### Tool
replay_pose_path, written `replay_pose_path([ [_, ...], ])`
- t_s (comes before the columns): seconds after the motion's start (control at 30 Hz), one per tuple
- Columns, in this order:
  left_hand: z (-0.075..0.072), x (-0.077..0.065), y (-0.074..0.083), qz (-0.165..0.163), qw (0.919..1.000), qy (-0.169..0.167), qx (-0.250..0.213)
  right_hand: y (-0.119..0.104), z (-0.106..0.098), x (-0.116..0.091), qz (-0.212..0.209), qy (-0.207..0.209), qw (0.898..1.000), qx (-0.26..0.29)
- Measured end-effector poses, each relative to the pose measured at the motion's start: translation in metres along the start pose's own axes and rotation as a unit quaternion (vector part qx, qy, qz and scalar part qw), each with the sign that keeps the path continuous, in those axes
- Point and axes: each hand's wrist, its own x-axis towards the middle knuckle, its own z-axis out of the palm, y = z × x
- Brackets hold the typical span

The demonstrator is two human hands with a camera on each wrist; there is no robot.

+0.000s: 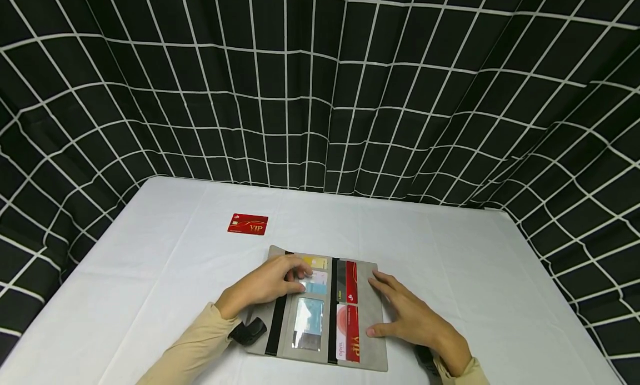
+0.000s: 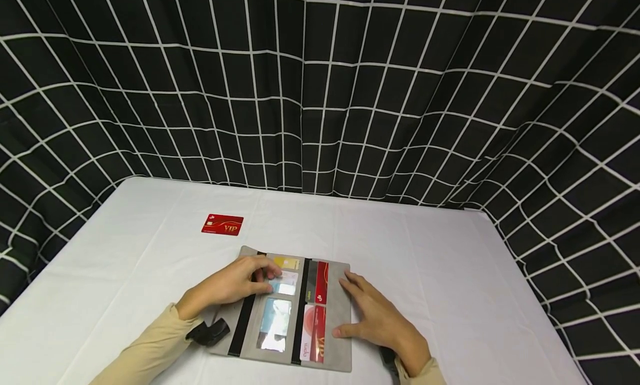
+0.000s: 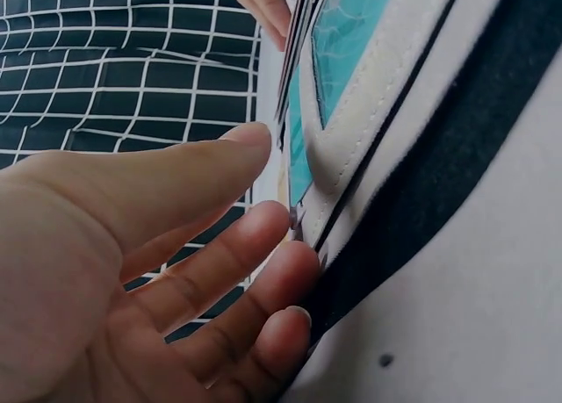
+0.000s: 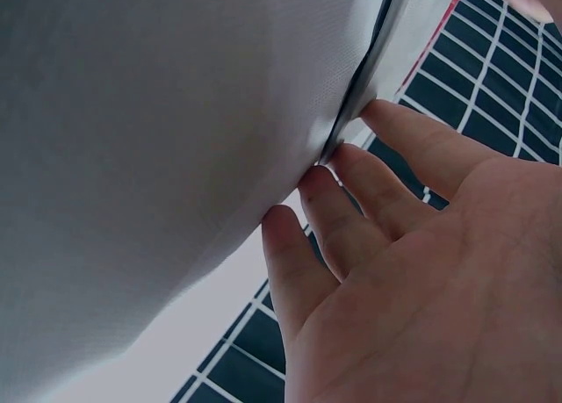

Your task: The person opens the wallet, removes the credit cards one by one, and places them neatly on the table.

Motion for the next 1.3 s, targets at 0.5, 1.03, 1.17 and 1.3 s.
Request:
replay_pose_path([
  [0.5, 0.004, -0.001, 0.000, 0.006, 0.9986, -0.005, 0.052, 0.000, 0.000, 0.001, 0.008, -0.001, 1.000, -0.001],
  [1.03, 0.017, 0.004, -0.001, -0.031, 0.9983, 0.048, 0.006, 0.001, 0.000, 0.000, -0.008, 0.004, 1.000, -0.005],
  [1.17, 0.017, 0.004, -0.001, -0.038, 0.9982, 0.046, -0.003, 0.001, 0.001, 0.000, -0.012, 0.007, 1.000, -0.010],
  [1.3, 0.017, 0.005, -0.003, -0.044, 0.9980, 0.045, -0.007, 0.001, 0.001, 0.000, -0.009, 0.006, 1.000, -0.008],
])
